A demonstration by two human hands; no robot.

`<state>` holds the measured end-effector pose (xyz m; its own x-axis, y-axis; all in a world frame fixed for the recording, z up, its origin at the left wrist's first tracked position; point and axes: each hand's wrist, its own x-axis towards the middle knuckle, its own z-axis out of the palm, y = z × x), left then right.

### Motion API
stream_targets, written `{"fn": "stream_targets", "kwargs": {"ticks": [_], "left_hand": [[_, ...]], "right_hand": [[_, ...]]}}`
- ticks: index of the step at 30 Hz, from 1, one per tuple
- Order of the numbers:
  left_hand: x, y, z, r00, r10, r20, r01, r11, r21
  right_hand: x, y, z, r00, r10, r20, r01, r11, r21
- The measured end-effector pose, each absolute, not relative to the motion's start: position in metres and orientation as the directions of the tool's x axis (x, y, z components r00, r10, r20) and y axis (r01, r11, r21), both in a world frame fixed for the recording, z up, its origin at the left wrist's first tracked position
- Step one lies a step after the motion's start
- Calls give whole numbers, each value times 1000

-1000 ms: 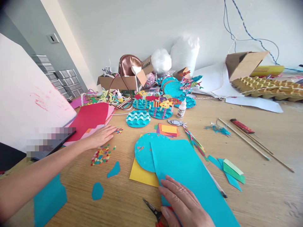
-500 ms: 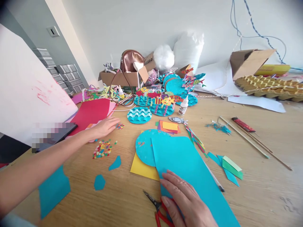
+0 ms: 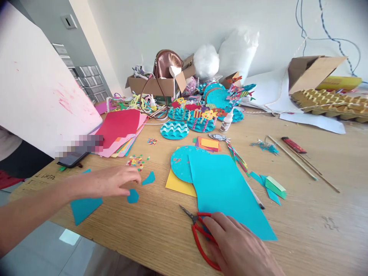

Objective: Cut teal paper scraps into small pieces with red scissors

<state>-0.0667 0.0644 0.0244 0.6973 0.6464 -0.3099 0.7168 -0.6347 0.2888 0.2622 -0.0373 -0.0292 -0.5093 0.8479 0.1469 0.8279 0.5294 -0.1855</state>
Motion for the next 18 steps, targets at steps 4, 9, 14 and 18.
{"fn": "stream_targets", "kwargs": {"ticks": [4,9,14,18], "left_hand": [[-67,50,16,655,664,-361,755,-589,288],[-66,51,12,657,663,-359,753,-601,269],[-67,51,8,677,655,-334,735,-616,282],[-68,47,6,686,658,-310,728,-626,281]], "right_hand": [[255,-39,-31,-425,905,-23,898,419,-134],[251,-40,-43,-371,928,-19,926,369,-82],[249,-41,-44,-415,905,92,906,420,-53],[243,-41,-27,-388,906,169,902,411,-132]]}}
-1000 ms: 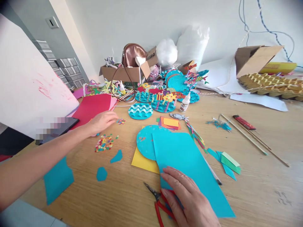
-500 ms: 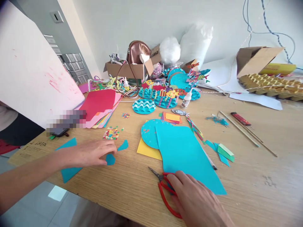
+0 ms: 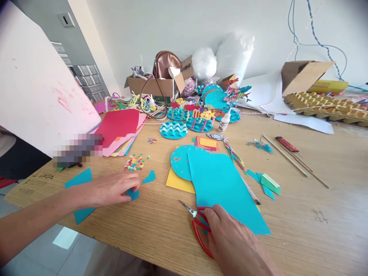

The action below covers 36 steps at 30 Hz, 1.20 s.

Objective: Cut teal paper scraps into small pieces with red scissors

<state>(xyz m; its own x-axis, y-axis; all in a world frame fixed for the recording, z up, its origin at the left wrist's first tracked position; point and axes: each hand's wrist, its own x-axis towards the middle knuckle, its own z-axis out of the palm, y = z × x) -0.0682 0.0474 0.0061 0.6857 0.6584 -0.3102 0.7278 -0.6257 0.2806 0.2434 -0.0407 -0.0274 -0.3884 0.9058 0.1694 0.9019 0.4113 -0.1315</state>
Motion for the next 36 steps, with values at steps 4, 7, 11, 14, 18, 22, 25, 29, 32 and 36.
{"fn": "stream_targets", "kwargs": {"ticks": [4,7,11,14,18,22,25,29,32,36], "left_hand": [[-70,48,4,690,668,-278,724,-637,265],[-67,55,2,678,702,-218,734,-629,255],[-56,70,1,674,717,-178,738,-637,223],[-46,80,3,693,697,-183,720,-661,209],[-36,91,8,724,647,-239,689,-696,202],[-27,99,15,722,615,-315,685,-698,208],[-21,103,18,713,609,-347,694,-682,229],[-22,106,16,700,618,-357,713,-632,304],[-26,106,17,675,661,-327,734,-557,388],[-26,88,24,636,738,-223,714,-454,534]], "right_hand": [[243,-42,-18,-389,908,156,887,414,-203],[245,-42,-18,-382,911,155,891,408,-199],[242,-42,-16,-384,914,128,889,404,-216],[237,-41,-9,-398,910,116,874,415,-253],[232,-41,-4,-414,904,110,860,428,-279],[232,-41,-4,-411,902,132,858,432,-278],[232,-42,-5,-400,907,132,852,421,-310],[230,-43,-6,-334,937,106,838,346,-422],[225,-42,-7,-261,962,76,781,257,-570],[212,-40,-13,-108,993,46,531,96,-842]]}}
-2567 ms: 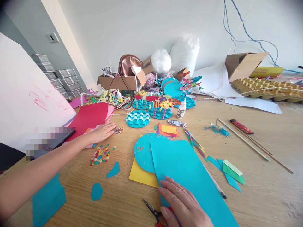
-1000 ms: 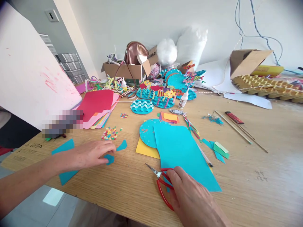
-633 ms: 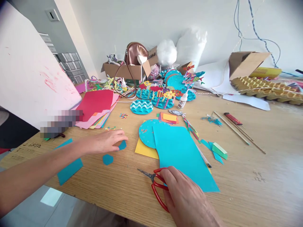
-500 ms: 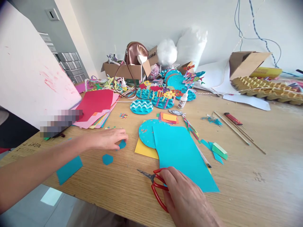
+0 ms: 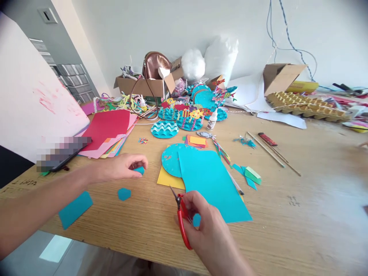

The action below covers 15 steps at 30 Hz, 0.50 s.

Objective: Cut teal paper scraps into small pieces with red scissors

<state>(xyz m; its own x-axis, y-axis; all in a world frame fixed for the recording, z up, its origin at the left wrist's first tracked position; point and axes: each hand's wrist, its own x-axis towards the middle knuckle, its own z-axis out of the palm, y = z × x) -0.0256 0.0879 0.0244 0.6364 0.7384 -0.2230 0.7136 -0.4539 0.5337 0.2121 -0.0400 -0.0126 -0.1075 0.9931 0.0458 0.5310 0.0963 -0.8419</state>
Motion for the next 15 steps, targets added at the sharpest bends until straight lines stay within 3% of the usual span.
{"fn": "stream_targets", "kwargs": {"ticks": [2,3,5,9,15], "left_hand": [[-20,69,27,609,772,-183,670,-377,640],[-16,57,27,542,827,-150,558,-220,800],[-8,35,24,462,875,-147,298,3,955],[9,5,10,354,924,-144,23,146,989],[18,-6,-1,299,941,-161,-4,170,985]], "right_hand": [[202,-38,-17,-50,998,31,291,45,-956],[196,-38,-18,-38,999,21,161,27,-987],[185,-36,-19,-9,1000,8,-2,8,-1000],[168,-33,-10,-14,999,-37,-95,-38,-995],[165,-30,-3,-20,999,-47,-84,-49,-995]]}}
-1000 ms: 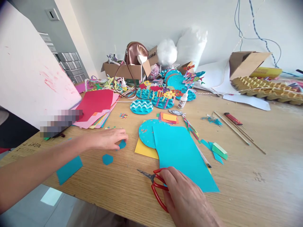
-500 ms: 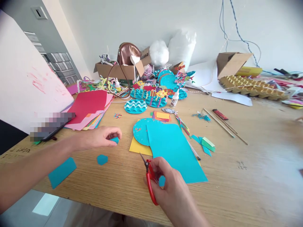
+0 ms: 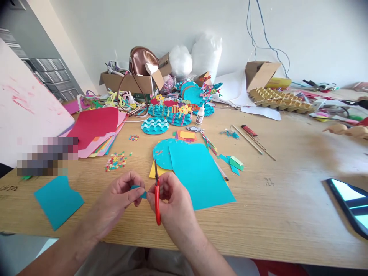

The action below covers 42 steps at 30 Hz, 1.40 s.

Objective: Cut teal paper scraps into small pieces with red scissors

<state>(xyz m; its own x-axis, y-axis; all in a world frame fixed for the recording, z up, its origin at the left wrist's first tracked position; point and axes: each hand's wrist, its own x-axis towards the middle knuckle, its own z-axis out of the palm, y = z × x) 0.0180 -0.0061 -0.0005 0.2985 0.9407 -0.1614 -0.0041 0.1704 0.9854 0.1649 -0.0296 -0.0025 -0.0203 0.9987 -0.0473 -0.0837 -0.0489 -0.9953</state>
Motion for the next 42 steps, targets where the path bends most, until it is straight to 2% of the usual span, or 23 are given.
{"fn": "stream_targets", "kwargs": {"ticks": [5,9,14,18,21,31,42], "left_hand": [[15,-10,-2,400,914,-68,117,22,993],[10,-14,-7,320,947,-12,169,-44,985],[8,-17,-9,159,987,-15,-19,18,1000],[16,-19,-3,121,991,-62,-201,85,976],[22,-20,1,108,990,-86,-251,110,962],[28,-23,-6,133,988,-72,-190,97,977],[35,-26,-10,99,994,-36,-228,58,972]], "right_hand": [[164,-27,-8,-10,997,-78,-85,-79,-993],[166,-30,-1,-22,997,-78,27,-78,-997],[178,-48,9,-145,975,-168,289,-121,-950],[184,-62,7,-208,951,-230,445,-118,-888],[183,-66,5,-232,942,-242,506,-95,-857],[173,-64,6,-216,937,-276,535,-123,-836],[170,-66,0,-205,937,-284,477,-158,-865]]}}
